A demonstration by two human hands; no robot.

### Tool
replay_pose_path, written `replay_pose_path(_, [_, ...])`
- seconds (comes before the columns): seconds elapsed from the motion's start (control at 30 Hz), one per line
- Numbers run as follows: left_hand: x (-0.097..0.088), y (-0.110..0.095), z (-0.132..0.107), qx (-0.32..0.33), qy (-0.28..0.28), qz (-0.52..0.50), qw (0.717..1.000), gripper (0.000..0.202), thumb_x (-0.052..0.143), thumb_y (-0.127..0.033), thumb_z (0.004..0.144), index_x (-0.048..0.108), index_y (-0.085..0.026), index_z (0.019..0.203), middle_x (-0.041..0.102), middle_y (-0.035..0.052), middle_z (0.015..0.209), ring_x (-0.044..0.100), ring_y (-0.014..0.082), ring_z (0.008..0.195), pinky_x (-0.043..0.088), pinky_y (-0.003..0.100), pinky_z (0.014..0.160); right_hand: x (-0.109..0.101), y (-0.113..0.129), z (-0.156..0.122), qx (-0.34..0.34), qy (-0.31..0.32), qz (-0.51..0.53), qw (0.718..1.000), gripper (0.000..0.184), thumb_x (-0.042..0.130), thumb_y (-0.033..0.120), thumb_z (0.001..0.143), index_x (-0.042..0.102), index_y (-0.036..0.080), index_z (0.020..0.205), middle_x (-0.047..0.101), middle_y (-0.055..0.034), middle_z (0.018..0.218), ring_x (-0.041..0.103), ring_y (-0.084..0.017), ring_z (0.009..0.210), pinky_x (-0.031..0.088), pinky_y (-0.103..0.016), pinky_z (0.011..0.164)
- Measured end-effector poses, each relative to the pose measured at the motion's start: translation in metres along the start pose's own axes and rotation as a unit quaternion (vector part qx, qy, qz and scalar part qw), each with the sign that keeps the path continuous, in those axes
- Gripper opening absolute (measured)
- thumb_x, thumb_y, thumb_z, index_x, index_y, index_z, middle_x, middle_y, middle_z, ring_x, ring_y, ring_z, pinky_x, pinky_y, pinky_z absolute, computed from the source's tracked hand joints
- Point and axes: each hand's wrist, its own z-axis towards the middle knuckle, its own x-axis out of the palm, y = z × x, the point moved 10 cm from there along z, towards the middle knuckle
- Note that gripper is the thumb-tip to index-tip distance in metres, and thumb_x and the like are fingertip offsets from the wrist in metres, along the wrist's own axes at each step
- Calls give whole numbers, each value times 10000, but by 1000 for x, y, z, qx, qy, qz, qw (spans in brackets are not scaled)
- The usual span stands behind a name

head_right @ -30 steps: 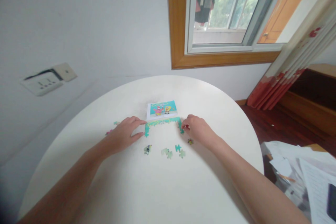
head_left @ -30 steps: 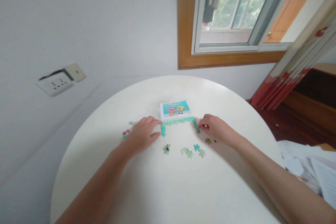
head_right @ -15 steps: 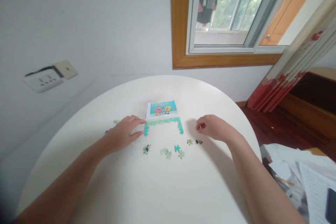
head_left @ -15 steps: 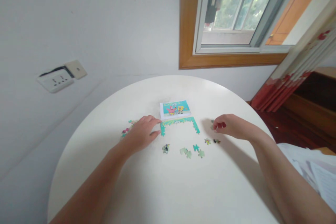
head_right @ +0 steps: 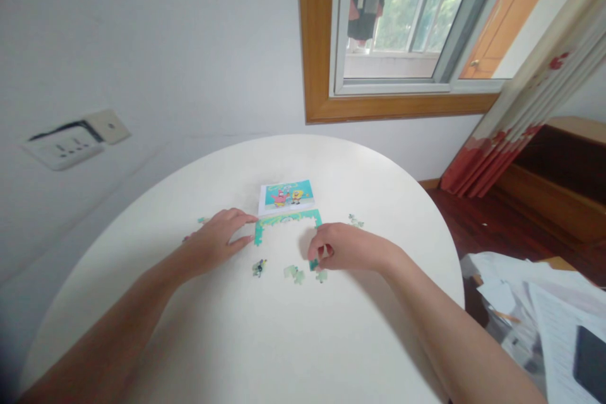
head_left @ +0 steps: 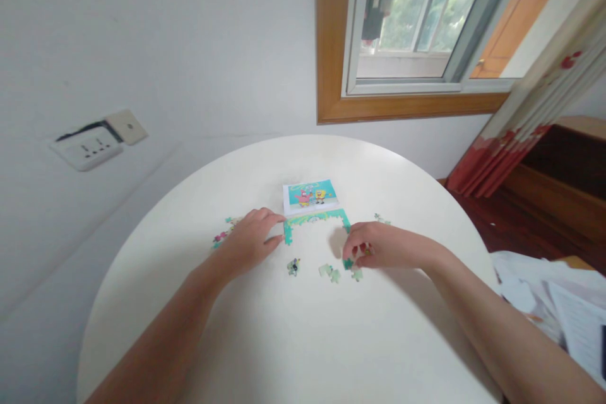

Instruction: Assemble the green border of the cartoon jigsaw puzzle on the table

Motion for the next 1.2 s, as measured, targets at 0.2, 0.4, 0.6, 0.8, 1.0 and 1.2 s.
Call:
replay_pose_path(0.2, [-1, -1, 0, 1, -2, 1, 1000, 332, 497, -274, 852, 590, -151, 1146, 585, 111, 1092, 518, 261, 1030, 406, 416, 946, 7, 12, 0, -35, 16, -3, 999, 217, 646, 154, 752, 712, 207, 952, 576, -37, 884, 566, -123, 765, 443, -232, 700])
replay_pose_path(0.4, [-2, -2, -1, -3, -5, -11, 1000, 321, 506, -271, 846, 595, -165, 1136, 590, 103, 1082, 526, 258, 1019, 411, 414, 940, -3, 0, -12, 17, 37, 5, 999, 260, 607, 88, 731, 718, 224, 924, 604, -17, 870, 563, -113, 722, 435, -222, 668])
replay_pose_path(0.6, [-1, -2, 0, 3, -5, 0, 1000, 332, 519, -264, 847, 591, -146, 1148, 586, 113, 1093, 522, 264, 1033, 406, 413, 944, -26, -23, -22, 81, -22, -56, 995, 272, 567, 71, 731, 722, 208, 907, 632, -29, 823, 566, -127, 693, 429, -236, 660])
replay_pose_path(0.8, [-1, -2, 0, 0, 1, 8, 1000, 337, 506, -267, 855, 587, -138, 1155, 580, 113, 1100, 508, 263, 1035, 399, 412, 951, -3, 9, -2, -33, -14, -10, 999, 186, 607, 193, 805, 711, 223, 956, 596, -36, 890, 583, -122, 758, 453, -231, 708])
replay_pose_path(1.0, [-2, -3, 0, 7, -5, -1, 1000, 329, 503, -288, 852, 590, -155, 1140, 588, 108, 1085, 523, 263, 1019, 408, 414, 939, 12, 25, 13, -56, -53, -65, 995, 244, 699, 250, 763, 694, 181, 997, 598, -56, 900, 571, -147, 776, 456, -264, 739])
replay_pose_path(1.2, [-1, -1, 0, -3, -7, 2, 1000, 332, 506, -284, 846, 590, -164, 1144, 589, 106, 1082, 521, 258, 1014, 407, 412, 935, 15, 24, 14, -82, -41, -72, 993, 200, 657, 211, 800, 695, 169, 992, 602, -66, 903, 580, -153, 812, 456, -266, 767])
